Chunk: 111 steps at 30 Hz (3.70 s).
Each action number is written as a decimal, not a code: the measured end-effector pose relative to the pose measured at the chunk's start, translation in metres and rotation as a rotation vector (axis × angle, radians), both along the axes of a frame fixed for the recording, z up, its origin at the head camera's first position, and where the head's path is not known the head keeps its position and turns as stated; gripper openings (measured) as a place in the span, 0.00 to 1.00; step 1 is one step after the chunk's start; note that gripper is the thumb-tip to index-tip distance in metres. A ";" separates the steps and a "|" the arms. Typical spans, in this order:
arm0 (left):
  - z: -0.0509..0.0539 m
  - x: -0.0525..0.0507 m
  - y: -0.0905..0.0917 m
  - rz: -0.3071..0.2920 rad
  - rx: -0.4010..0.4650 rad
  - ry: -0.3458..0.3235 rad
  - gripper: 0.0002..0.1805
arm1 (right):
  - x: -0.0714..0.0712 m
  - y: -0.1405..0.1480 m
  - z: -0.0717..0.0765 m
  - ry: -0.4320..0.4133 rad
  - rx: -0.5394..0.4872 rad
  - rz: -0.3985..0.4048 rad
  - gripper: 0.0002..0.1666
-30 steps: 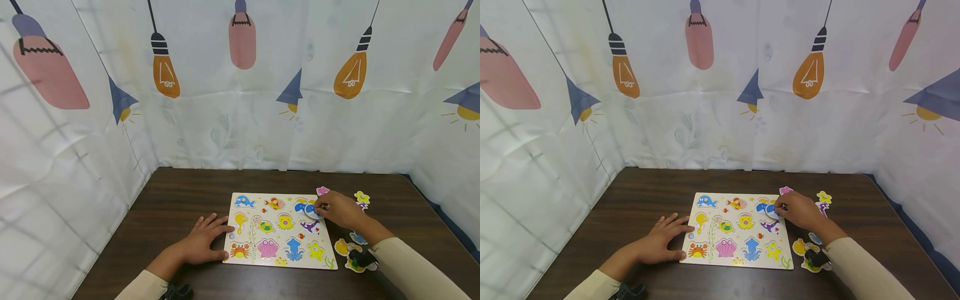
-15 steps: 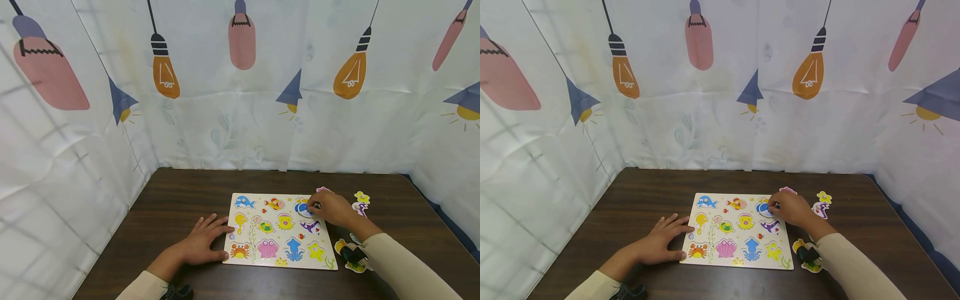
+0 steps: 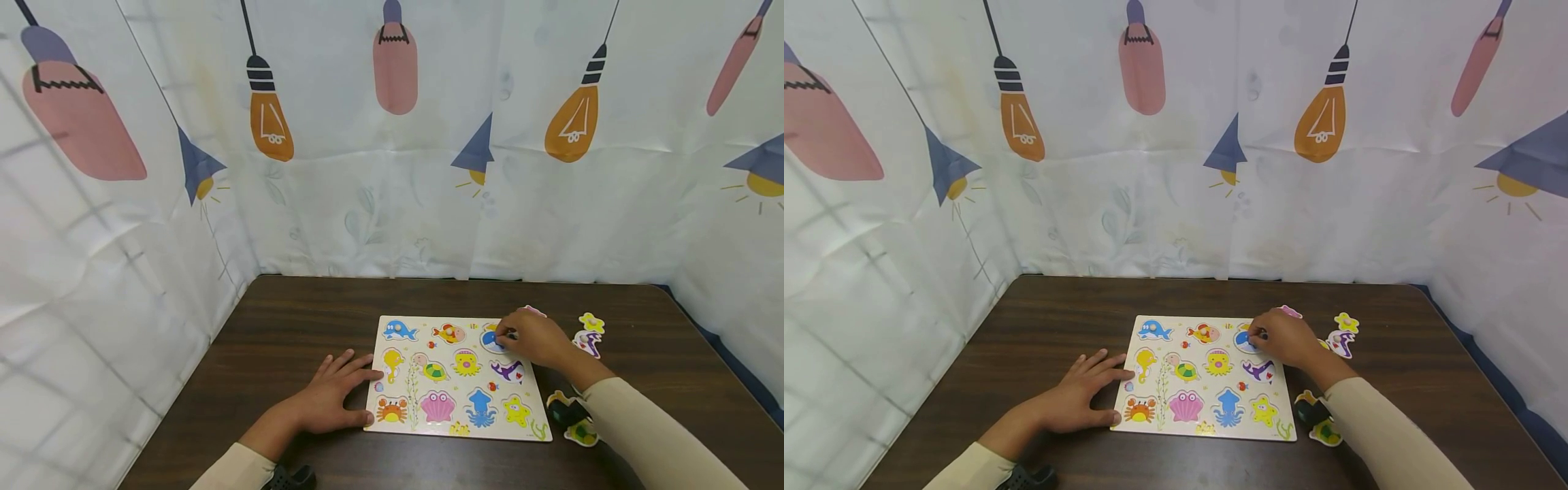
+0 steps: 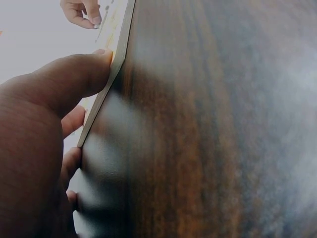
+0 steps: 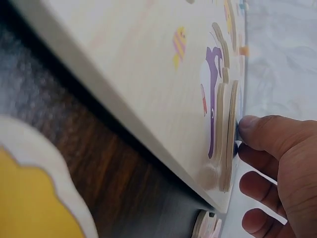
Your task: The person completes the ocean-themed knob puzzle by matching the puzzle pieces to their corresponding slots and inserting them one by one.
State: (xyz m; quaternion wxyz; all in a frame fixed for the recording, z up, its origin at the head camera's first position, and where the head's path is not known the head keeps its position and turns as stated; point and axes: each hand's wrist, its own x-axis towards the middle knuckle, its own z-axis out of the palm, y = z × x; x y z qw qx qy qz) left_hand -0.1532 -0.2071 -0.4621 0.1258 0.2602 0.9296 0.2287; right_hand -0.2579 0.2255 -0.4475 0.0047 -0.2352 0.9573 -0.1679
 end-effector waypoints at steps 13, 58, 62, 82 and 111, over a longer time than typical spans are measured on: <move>-0.001 0.000 0.000 -0.004 0.008 0.012 0.38 | 0.000 -0.004 0.002 -0.001 0.003 -0.009 0.03; -0.001 -0.002 0.000 -0.006 -0.009 0.004 0.39 | 0.051 0.057 0.009 -0.048 0.060 -0.004 0.07; -0.001 -0.002 0.000 -0.008 -0.009 0.002 0.39 | 0.059 0.064 0.010 -0.055 0.062 0.016 0.07; -0.002 -0.002 -0.001 -0.011 -0.004 0.002 0.39 | 0.087 0.089 0.016 -0.191 0.033 0.138 0.10; 0.005 0.001 0.001 -0.016 0.032 -0.009 0.37 | 0.075 0.069 -0.007 0.034 0.054 -0.036 0.10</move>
